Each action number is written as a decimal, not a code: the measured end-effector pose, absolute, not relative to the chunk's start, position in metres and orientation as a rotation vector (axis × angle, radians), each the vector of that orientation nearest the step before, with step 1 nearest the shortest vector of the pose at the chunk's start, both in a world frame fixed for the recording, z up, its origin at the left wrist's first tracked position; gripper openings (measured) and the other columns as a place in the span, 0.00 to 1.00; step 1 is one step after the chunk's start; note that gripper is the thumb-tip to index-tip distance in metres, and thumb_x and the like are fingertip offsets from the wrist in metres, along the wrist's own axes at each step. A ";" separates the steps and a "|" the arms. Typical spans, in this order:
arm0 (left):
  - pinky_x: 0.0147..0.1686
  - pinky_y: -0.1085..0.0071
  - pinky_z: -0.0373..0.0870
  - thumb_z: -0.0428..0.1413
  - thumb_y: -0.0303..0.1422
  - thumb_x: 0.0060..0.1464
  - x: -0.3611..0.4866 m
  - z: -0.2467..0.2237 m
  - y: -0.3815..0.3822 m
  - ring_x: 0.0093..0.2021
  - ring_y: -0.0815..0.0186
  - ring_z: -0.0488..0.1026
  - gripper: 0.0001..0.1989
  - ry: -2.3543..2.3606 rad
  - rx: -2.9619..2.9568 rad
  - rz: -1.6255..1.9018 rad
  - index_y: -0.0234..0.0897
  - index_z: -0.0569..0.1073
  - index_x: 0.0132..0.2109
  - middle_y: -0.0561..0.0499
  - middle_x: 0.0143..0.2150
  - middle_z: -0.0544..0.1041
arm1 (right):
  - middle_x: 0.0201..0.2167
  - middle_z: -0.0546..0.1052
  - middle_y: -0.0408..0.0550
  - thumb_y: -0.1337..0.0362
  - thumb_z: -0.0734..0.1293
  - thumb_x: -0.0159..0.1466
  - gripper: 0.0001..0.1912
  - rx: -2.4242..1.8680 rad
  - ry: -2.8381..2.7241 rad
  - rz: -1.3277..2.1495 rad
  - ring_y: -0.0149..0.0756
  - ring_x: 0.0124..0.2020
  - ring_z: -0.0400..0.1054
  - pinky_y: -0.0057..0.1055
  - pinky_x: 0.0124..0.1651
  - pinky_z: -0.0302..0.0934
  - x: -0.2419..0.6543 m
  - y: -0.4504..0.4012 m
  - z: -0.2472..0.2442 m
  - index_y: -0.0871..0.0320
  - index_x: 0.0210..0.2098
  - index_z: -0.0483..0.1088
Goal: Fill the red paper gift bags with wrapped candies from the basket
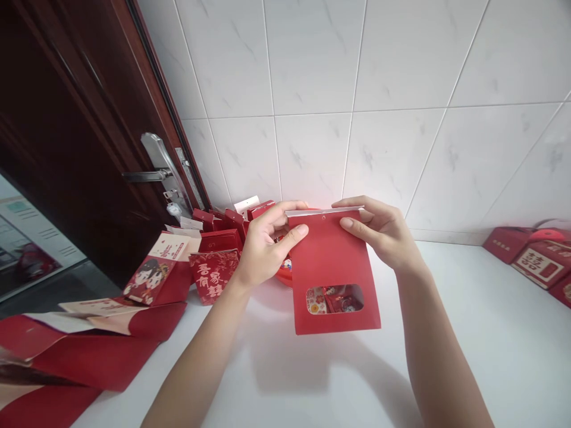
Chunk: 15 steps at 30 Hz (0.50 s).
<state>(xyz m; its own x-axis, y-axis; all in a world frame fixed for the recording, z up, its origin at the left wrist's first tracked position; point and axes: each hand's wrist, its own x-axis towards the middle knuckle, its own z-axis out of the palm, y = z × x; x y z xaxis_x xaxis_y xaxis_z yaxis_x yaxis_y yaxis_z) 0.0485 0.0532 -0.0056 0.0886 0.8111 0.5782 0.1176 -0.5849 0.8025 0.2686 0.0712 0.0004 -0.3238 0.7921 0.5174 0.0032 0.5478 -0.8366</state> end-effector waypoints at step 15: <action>0.41 0.64 0.78 0.64 0.37 0.54 0.051 -0.007 0.052 0.41 0.57 0.81 0.07 0.936 1.853 1.655 0.39 0.83 0.39 0.48 0.42 0.84 | 0.36 0.81 0.48 0.43 0.71 0.63 0.19 -0.652 -1.676 0.775 0.41 0.36 0.76 0.35 0.33 0.70 0.264 0.073 -0.001 0.51 0.41 0.79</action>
